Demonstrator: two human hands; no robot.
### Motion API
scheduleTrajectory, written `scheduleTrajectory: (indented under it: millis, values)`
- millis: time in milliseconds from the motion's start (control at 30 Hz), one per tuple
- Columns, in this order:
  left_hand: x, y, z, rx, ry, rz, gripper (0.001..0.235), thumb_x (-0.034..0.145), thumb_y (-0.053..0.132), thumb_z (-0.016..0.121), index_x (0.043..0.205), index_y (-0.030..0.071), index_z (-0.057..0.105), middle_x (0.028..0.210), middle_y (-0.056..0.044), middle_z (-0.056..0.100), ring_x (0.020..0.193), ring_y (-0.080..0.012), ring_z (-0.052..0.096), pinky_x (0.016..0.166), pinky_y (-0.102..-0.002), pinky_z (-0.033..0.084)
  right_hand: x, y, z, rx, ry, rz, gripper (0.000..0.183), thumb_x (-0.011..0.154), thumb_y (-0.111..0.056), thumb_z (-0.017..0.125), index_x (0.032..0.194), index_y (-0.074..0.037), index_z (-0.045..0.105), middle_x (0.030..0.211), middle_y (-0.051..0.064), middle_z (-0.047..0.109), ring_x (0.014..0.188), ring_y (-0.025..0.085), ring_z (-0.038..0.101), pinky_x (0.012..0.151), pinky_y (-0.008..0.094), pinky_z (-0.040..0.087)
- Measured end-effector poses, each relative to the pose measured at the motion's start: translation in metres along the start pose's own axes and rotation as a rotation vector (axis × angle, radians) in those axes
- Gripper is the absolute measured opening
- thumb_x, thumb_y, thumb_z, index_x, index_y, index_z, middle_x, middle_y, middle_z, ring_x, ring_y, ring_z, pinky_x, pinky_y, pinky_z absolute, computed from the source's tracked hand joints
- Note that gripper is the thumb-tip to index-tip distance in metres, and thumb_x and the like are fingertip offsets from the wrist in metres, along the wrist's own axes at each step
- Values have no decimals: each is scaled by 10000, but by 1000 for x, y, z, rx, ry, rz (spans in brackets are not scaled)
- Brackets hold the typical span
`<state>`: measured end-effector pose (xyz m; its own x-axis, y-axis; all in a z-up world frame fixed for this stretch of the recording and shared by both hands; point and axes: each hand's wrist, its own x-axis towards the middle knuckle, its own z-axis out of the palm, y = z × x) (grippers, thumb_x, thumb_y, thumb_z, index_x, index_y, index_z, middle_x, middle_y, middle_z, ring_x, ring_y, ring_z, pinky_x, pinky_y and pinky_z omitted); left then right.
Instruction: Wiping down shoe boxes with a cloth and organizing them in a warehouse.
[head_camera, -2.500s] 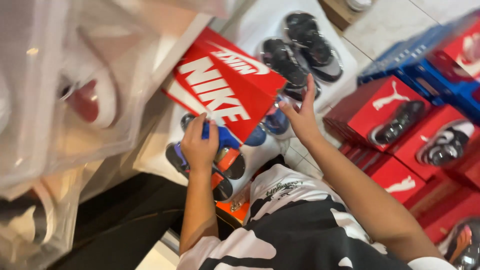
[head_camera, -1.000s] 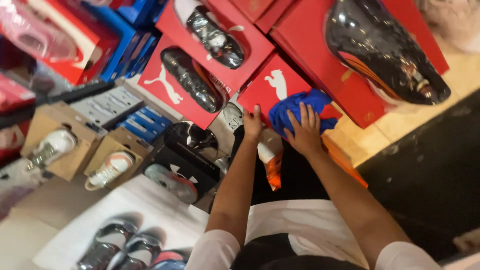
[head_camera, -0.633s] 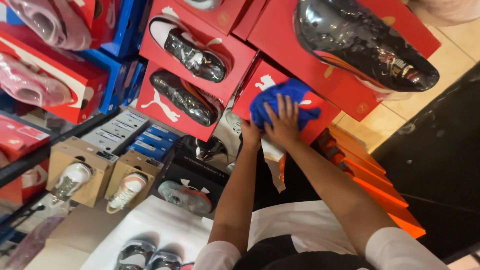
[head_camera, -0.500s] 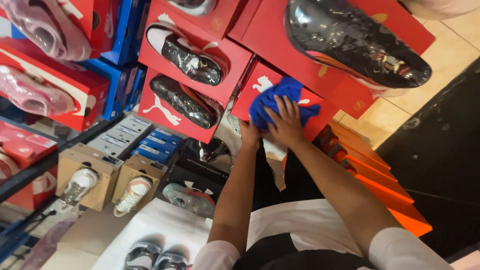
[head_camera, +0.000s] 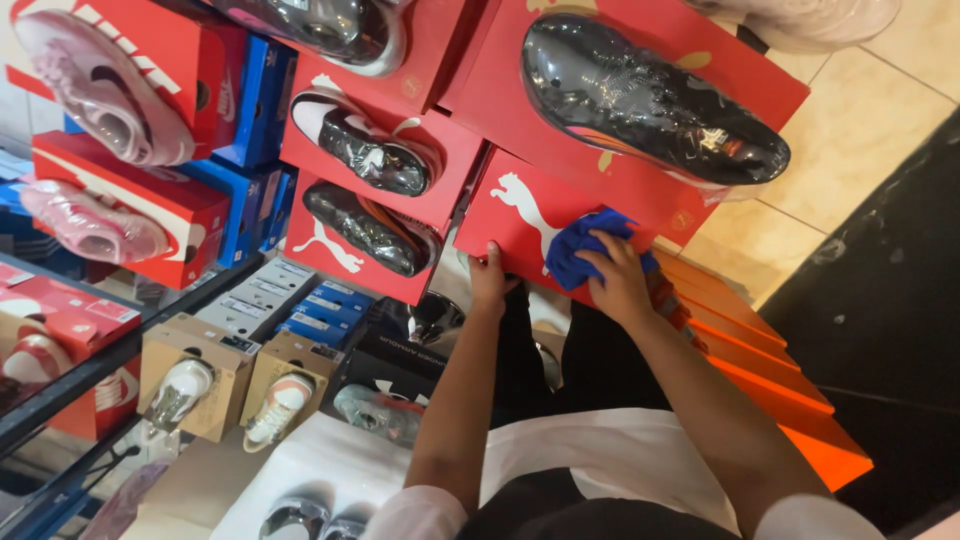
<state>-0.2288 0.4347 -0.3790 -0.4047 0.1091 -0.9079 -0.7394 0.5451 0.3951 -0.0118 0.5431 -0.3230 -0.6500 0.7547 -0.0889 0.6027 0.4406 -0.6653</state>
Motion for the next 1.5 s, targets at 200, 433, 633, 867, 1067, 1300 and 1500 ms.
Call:
scheduleTrajectory:
  millis: [200, 433, 633, 867, 1067, 1300, 1500]
  values:
    - [-12, -11, -13, 259, 227, 328, 885, 898, 337, 777, 1562, 2, 297, 1488, -392, 403, 1371, -525, 434, 1098, -655, 400, -11, -16, -61, 378, 32, 88, 494, 645, -87, 711, 1127, -186, 747, 1389, 85, 636, 1265, 325, 605, 1094, 453, 451]
    - [-198, 133, 71, 337, -58, 1242, 571, 958, 150, 708, 1456, 7, 468, 1572, -281, 340, 1458, -463, 335, 1209, -566, 225, -5, -36, -188, 1246, 242, 303, 431, 951, -267, 627, 1301, -41, 514, 1153, 25, 566, 1018, 98, 576, 974, 245, 501]
    - [-205, 234, 163, 393, -182, 1221, 702, 1033, 369, 550, 1577, 56, 234, 1695, -306, 78, 1590, -474, 163, 1285, -572, 164, 104, -79, -255, 524, 86, 397, 913, 939, 80, 591, 1655, -100, 53, 1138, 308, 646, 906, 322, 662, 755, 371, 539]
    - [-153, 259, 192, 590, 95, 1211, 801, 935, 402, 640, 1549, 47, 268, 1569, -223, 339, 1443, -426, 389, 1183, -533, 382, 136, -106, -264, 519, 80, 427, 704, 918, -54, 626, 1544, 19, 313, 1364, 263, 591, 1206, 342, 627, 961, 380, 504]
    - [-155, 272, 183, 360, -89, 1047, 820, 904, 336, 674, 1539, 6, 273, 1464, -262, 487, 1266, -362, 579, 1046, -418, 525, 134, -115, -270, 532, 119, 413, 639, 907, -24, 649, 1496, -21, 404, 1265, 194, 656, 1106, 262, 667, 923, 327, 512]
    - [-187, 285, 95, 39, -44, 1012, 478, 996, 333, 587, 1351, 13, 575, 1295, -153, 650, 1106, -245, 669, 914, -327, 589, 117, -164, -250, 438, -37, 521, 640, 888, -133, 695, 1474, -31, 459, 1068, 158, 711, 807, 227, 675, 696, 324, 533]
    - [-176, 240, -30, -133, 245, 910, 393, 1069, 259, 592, 1436, 120, 577, 1399, -238, 561, 1342, -388, 534, 1149, -513, 435, 98, -238, -157, 258, -314, 443, 839, 799, -438, 807, 1464, -54, 467, 1294, 291, 632, 1213, 447, 601, 1013, 579, 495]
